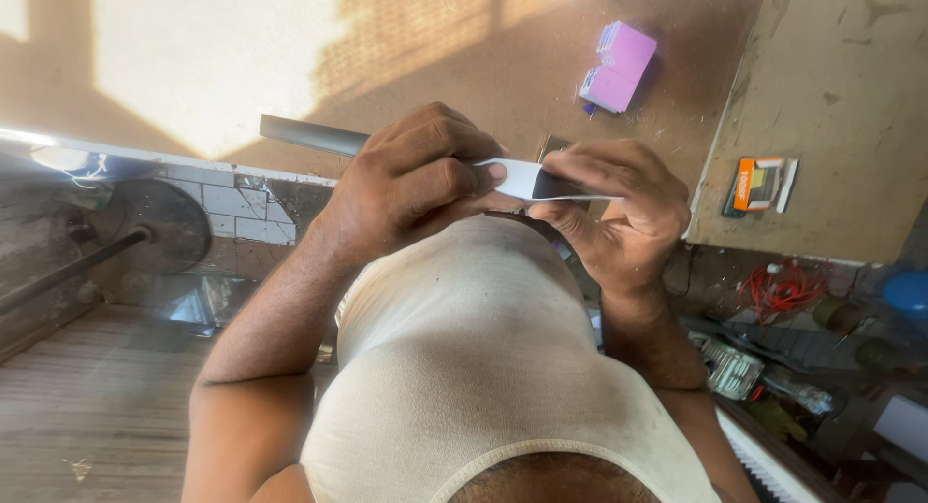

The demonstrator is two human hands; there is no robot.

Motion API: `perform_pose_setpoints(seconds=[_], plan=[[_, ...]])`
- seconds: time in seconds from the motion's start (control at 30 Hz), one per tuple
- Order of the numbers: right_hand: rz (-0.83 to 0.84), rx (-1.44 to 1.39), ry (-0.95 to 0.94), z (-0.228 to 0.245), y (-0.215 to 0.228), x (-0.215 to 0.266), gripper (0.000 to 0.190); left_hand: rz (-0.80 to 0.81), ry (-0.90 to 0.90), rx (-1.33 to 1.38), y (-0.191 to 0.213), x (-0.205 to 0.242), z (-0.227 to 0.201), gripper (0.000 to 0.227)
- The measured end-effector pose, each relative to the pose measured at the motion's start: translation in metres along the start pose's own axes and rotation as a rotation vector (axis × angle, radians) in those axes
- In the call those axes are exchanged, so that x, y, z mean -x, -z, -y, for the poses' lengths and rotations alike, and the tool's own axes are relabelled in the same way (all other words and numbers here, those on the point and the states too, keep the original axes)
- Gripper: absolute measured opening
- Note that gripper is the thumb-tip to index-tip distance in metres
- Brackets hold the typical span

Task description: The person assembles picture frames by placing printed images into black frames and securing them with white backing paper. They handle multiple frames one at a time, aligning the images and backing, then stacking the completed frames on the table.

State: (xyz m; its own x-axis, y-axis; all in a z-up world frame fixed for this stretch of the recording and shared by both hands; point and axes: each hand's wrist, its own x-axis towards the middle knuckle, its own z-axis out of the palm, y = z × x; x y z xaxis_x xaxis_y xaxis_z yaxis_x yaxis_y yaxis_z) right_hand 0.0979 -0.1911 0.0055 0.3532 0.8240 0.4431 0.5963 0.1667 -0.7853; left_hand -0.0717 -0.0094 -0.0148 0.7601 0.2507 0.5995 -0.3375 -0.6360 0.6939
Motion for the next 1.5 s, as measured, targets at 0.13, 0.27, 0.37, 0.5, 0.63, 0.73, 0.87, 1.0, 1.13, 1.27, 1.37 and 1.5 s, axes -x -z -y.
perform_pose_setpoints(seconds=[0.13, 0.27, 0.37, 0.5, 0.63, 0.73, 0.87, 1.0, 1.13, 1.27, 1.37, 1.5], plan=[[0.127, -0.169, -0.165, -0.017, 0.009, 0.001, 0.025, 0.054, -0.004, 0.052, -0.001, 0.005, -0.009, 0.026], [0.433, -0.943, -0.507, -0.041, 0.001, -0.004, 0.029, 0.088, 0.007, 0.082, -0.008, 0.001, -0.019, 0.029], [0.535, -1.102, -0.599, -0.044, -0.004, -0.003, 0.028, 0.157, 0.087, 0.025, -0.005, 0.001, -0.032, 0.045], [0.456, -0.862, -0.600, -0.037, -0.005, 0.010, 0.033, 0.277, 0.114, -0.062, -0.003, -0.004, -0.035, 0.043], [0.007, 0.130, -0.299, -0.061, -0.003, 0.033, 0.036, 0.198, 0.123, -0.049, 0.010, -0.007, -0.023, 0.034], [-0.069, 0.718, -0.295, -0.095, 0.011, 0.065, 0.025, 0.158, 0.127, -0.232, 0.016, 0.007, -0.014, 0.038], [0.186, 0.751, -0.448, -0.137, 0.008, 0.114, 0.051, 0.234, 0.119, -0.439, -0.025, 0.044, 0.021, 0.034], [0.246, 0.824, -0.453, -0.161, 0.003, 0.143, 0.065, 0.309, 0.295, -0.390, -0.094, 0.089, 0.080, 0.029], [0.491, 0.778, -0.615, -0.176, 0.007, 0.154, 0.038, 0.336, 0.289, -0.483, -0.139, 0.130, 0.131, 0.019], [0.547, 0.682, -0.734, -0.189, -0.001, 0.144, 0.030, 0.347, 0.284, -0.485, -0.151, 0.143, 0.154, 0.020], [0.610, 0.639, -0.748, -0.185, -0.015, 0.135, 0.041, 0.346, 0.344, -0.440, -0.148, 0.146, 0.154, 0.019], [0.647, 0.591, -0.661, -0.172, -0.031, 0.121, 0.054, 0.382, 0.358, -0.388, -0.140, 0.144, 0.159, 0.027]])
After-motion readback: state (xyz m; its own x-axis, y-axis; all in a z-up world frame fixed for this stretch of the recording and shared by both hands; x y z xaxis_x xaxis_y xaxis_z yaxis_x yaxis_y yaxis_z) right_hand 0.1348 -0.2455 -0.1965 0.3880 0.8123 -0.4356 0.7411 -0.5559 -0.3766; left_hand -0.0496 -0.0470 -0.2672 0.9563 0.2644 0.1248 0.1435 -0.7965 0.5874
